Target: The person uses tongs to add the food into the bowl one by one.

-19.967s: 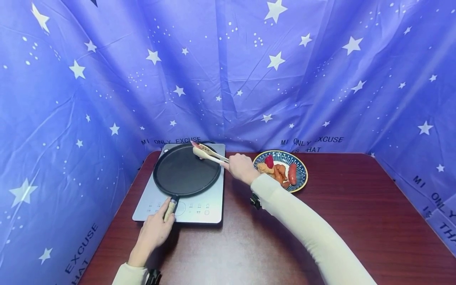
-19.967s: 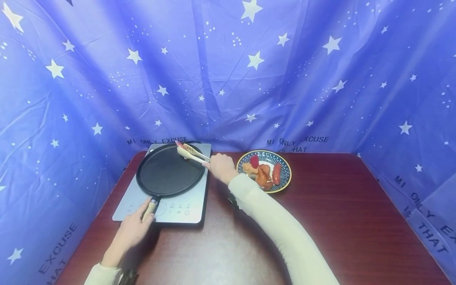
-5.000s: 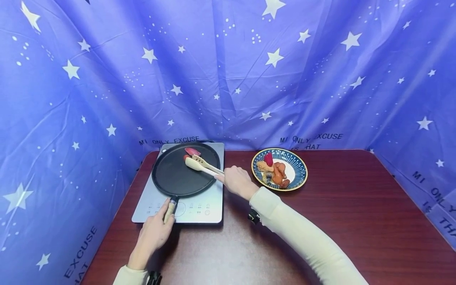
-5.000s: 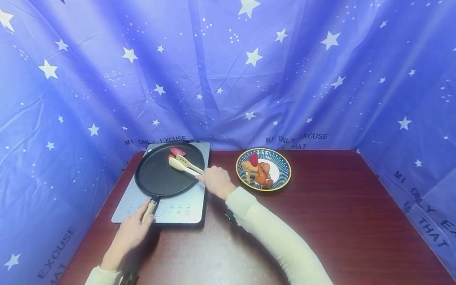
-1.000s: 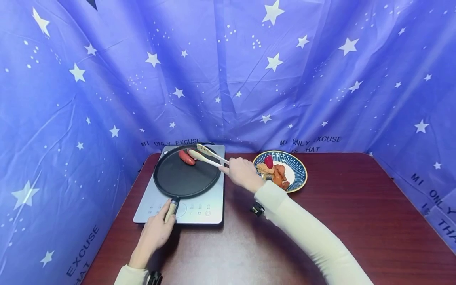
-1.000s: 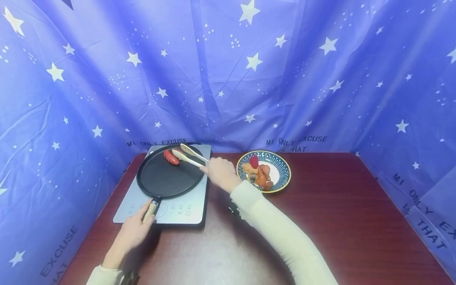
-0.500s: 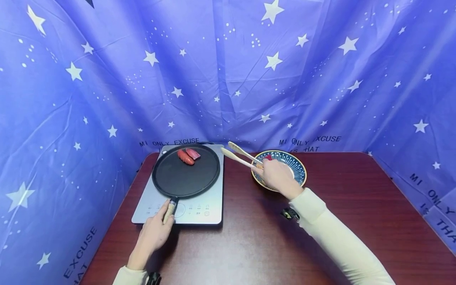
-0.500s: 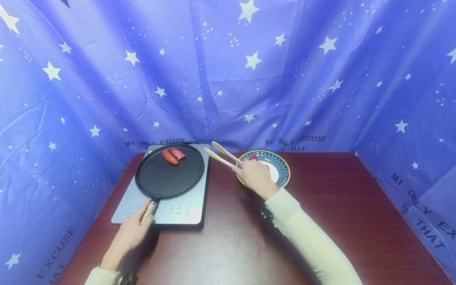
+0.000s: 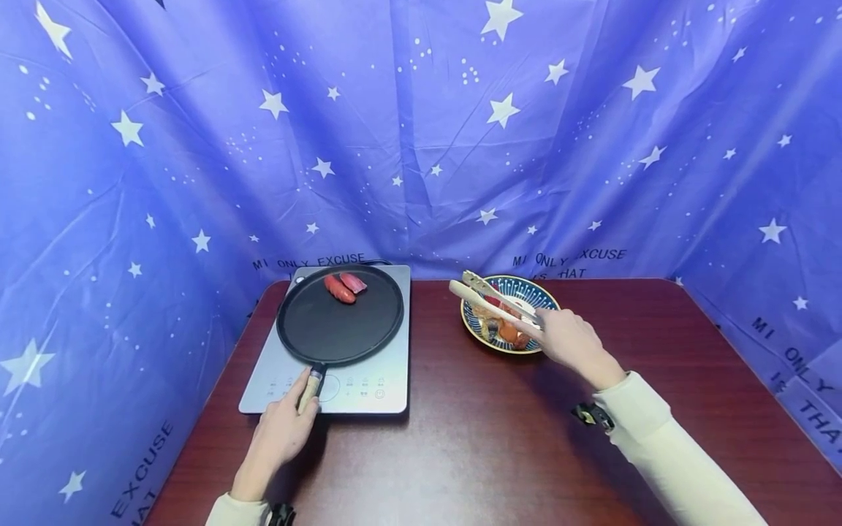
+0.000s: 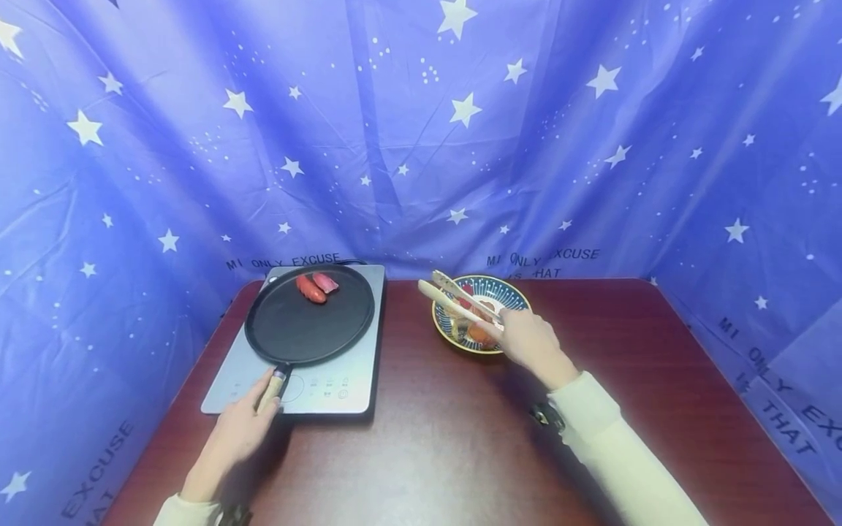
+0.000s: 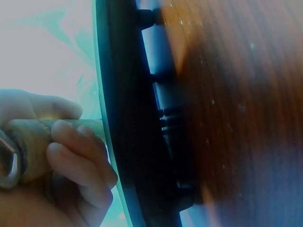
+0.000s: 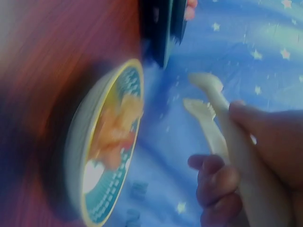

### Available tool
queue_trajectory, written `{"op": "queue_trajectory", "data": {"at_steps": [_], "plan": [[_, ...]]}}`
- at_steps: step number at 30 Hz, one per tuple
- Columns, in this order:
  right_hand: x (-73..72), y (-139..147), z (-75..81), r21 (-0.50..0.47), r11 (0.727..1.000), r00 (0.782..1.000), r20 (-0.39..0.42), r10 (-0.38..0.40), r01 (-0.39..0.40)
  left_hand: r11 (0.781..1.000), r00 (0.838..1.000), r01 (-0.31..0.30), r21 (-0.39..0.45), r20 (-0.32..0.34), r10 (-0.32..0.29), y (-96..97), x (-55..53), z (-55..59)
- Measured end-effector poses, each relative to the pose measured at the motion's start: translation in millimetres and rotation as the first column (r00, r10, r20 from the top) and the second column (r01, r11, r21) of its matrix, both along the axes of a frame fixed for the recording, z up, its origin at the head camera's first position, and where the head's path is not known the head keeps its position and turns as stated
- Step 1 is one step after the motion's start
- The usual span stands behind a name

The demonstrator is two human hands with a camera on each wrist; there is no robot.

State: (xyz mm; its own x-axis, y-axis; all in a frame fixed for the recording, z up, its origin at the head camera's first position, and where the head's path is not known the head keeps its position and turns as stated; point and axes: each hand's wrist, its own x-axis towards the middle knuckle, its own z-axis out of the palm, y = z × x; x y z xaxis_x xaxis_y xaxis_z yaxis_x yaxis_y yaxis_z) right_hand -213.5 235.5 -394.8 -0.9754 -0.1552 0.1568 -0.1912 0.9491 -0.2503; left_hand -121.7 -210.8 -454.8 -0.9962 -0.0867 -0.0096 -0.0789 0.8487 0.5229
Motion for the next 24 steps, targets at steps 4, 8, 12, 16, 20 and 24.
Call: {"op": "queue_trajectory", "data": {"at_steps": [4, 8, 12, 16, 20, 24], "plan": [[3.0, 22, -3.6, -0.014, 1.000, 1.000, 0.018, 0.025, -0.025, 1.000, 1.000, 0.001, 0.005, -0.007, -0.001, -0.1, -0.4, 1.3], [7.0, 45, -11.4, -0.025, 0.999, 0.998, 0.047, 0.036, -0.034, 1.000, 1.000, -0.005, 0.003, 0.000, 0.005, -0.1, -0.7, 1.1], [14.1, 63, -14.8, -0.020, 0.999, 0.998, 0.047, 0.045, -0.044, 1.000, 1.000, -0.008, 0.002, 0.011, 0.008, -0.5, -0.3, 1.9], [21.8, 75, -13.4, 0.011, 0.998, 0.997, 0.026, 0.069, -0.069, 1.000, 1.000, -0.007, -0.001, 0.015, 0.007, -0.8, -0.2, 2.4], [28.0, 81, -10.7, 0.067, 0.995, 0.997, 0.017, 0.072, -0.073, 1.000, 1.000, -0.008, -0.003, 0.021, 0.008, -0.7, -0.2, 2.5], [35.0, 81, -6.6, 0.106, 0.992, 0.998, 0.029, 0.061, -0.064, 1.000, 1.000, -0.008, -0.001, 0.015, 0.008, -0.3, 0.0, 1.9]]}}
